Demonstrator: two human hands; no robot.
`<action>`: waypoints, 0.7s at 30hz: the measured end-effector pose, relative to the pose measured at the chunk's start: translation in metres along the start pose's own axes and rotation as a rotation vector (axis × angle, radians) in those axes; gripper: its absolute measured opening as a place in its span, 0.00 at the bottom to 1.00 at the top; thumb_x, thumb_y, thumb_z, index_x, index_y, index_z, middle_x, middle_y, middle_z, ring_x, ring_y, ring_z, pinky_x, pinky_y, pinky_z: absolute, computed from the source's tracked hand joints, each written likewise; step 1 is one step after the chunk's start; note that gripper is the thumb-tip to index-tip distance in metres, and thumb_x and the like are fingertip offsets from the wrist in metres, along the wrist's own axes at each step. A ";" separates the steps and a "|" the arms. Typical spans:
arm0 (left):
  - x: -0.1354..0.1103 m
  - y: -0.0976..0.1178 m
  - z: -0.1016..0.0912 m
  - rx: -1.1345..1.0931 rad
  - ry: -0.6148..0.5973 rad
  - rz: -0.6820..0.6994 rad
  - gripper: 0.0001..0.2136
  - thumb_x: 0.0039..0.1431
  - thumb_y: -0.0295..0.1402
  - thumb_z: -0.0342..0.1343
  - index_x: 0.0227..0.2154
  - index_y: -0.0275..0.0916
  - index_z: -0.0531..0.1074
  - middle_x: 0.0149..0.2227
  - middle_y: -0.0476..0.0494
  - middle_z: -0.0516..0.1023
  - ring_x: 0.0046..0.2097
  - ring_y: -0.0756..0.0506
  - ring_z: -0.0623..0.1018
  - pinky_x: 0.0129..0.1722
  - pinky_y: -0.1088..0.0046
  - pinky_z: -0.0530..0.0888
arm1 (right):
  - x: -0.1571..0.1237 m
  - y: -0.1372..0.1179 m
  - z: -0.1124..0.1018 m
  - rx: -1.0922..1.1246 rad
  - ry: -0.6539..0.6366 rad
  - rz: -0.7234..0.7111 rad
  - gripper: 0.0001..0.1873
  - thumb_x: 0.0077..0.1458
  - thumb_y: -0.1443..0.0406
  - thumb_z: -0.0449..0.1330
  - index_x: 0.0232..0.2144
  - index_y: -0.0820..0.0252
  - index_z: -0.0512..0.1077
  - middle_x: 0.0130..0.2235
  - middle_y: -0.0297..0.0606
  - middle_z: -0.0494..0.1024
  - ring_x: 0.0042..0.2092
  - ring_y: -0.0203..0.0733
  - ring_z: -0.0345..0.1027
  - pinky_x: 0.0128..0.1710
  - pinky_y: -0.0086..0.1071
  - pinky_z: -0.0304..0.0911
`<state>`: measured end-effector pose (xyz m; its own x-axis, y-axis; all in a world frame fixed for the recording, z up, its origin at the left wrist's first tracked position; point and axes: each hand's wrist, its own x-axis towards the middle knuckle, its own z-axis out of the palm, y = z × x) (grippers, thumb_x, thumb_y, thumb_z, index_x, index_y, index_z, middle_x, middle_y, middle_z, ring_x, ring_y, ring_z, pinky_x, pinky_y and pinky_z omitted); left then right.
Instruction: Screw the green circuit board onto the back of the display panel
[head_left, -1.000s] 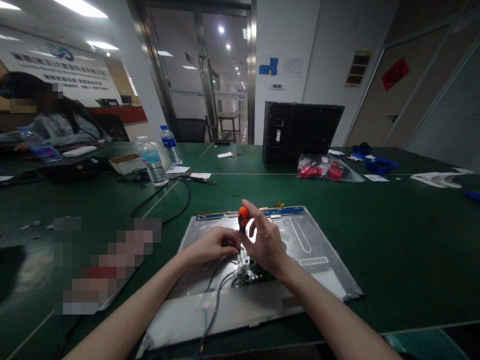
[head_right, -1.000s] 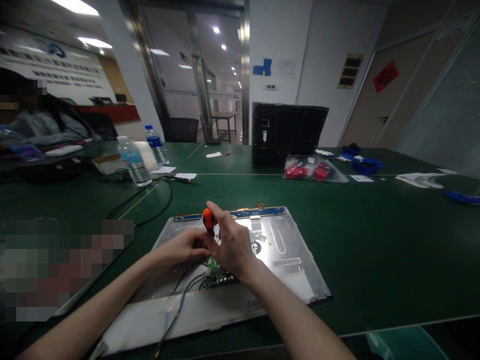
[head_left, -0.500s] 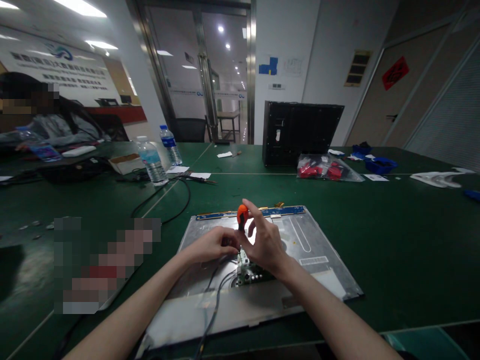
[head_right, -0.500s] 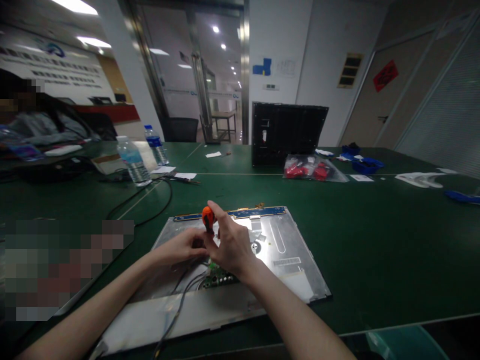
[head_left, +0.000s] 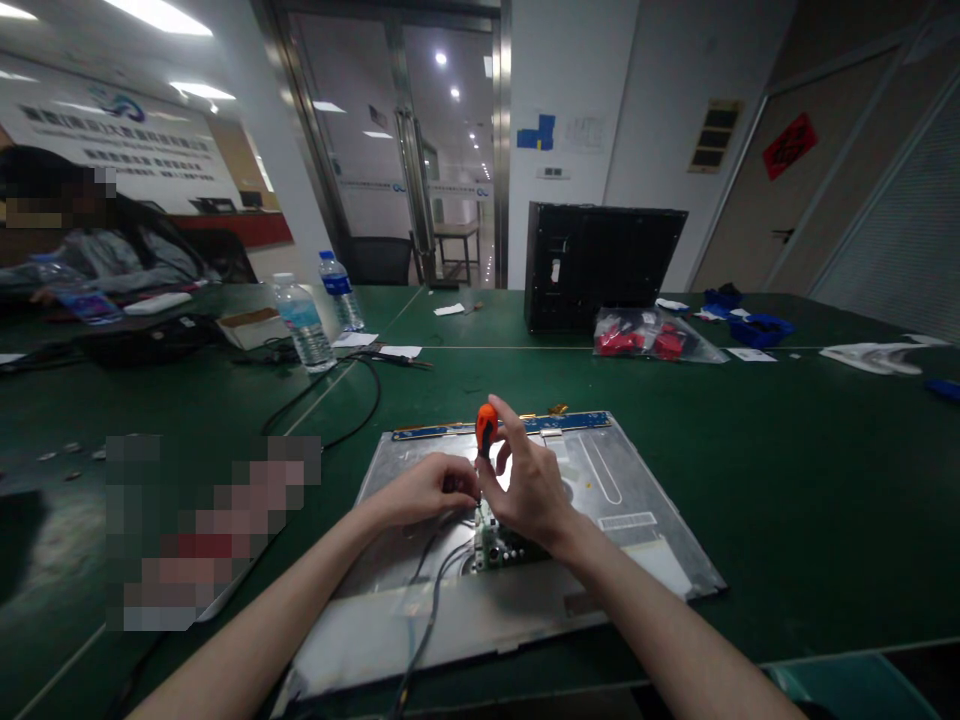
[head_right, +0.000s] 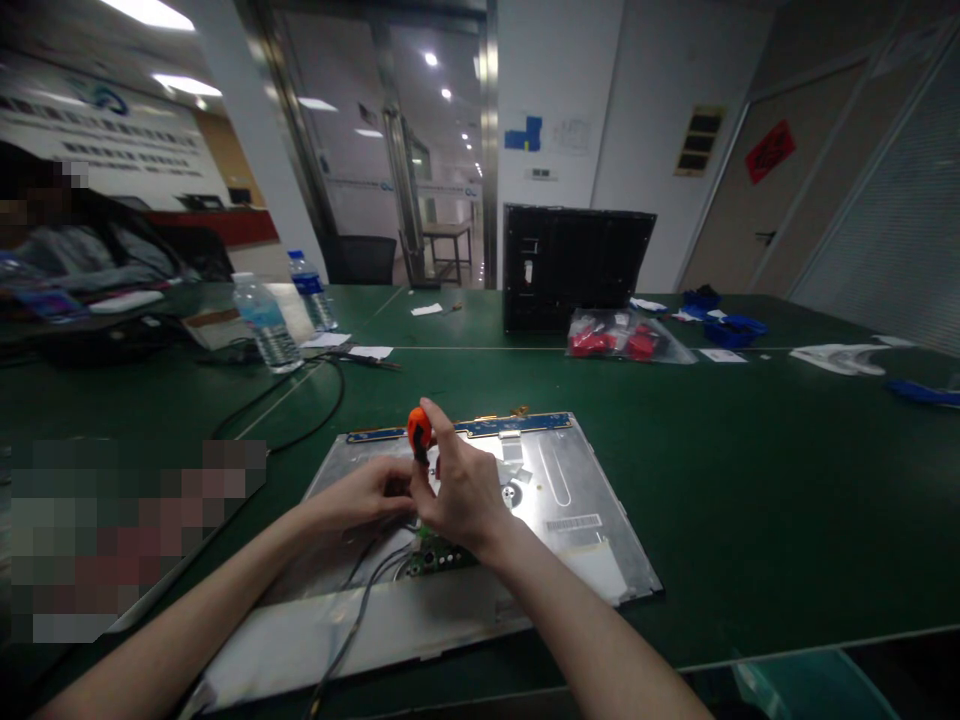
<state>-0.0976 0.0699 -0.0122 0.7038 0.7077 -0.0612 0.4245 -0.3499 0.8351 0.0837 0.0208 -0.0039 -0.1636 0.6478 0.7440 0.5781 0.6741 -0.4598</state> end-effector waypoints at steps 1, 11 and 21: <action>0.000 0.001 0.000 0.001 0.002 0.003 0.05 0.48 0.31 0.60 0.27 0.35 0.74 0.25 0.50 0.74 0.29 0.47 0.71 0.32 0.73 0.68 | 0.000 0.000 0.000 0.000 0.001 -0.007 0.41 0.56 0.69 0.56 0.67 0.56 0.43 0.36 0.36 0.77 0.25 0.35 0.68 0.26 0.29 0.63; 0.000 0.004 0.000 -0.012 0.022 0.026 0.03 0.47 0.31 0.61 0.25 0.37 0.73 0.25 0.51 0.75 0.29 0.47 0.72 0.32 0.73 0.68 | 0.000 0.003 -0.001 -0.017 -0.023 -0.017 0.40 0.56 0.68 0.58 0.67 0.52 0.45 0.35 0.32 0.74 0.26 0.34 0.65 0.25 0.29 0.62; 0.000 0.000 0.000 -0.006 -0.006 0.019 0.05 0.49 0.32 0.61 0.27 0.35 0.74 0.25 0.50 0.73 0.28 0.47 0.70 0.31 0.73 0.67 | -0.001 0.002 0.001 0.000 -0.021 -0.023 0.38 0.55 0.70 0.56 0.65 0.55 0.48 0.37 0.35 0.77 0.26 0.35 0.67 0.26 0.30 0.64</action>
<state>-0.0978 0.0700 -0.0121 0.7149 0.6975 -0.0489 0.4077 -0.3591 0.8395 0.0841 0.0217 -0.0057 -0.1936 0.6395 0.7440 0.5736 0.6890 -0.4429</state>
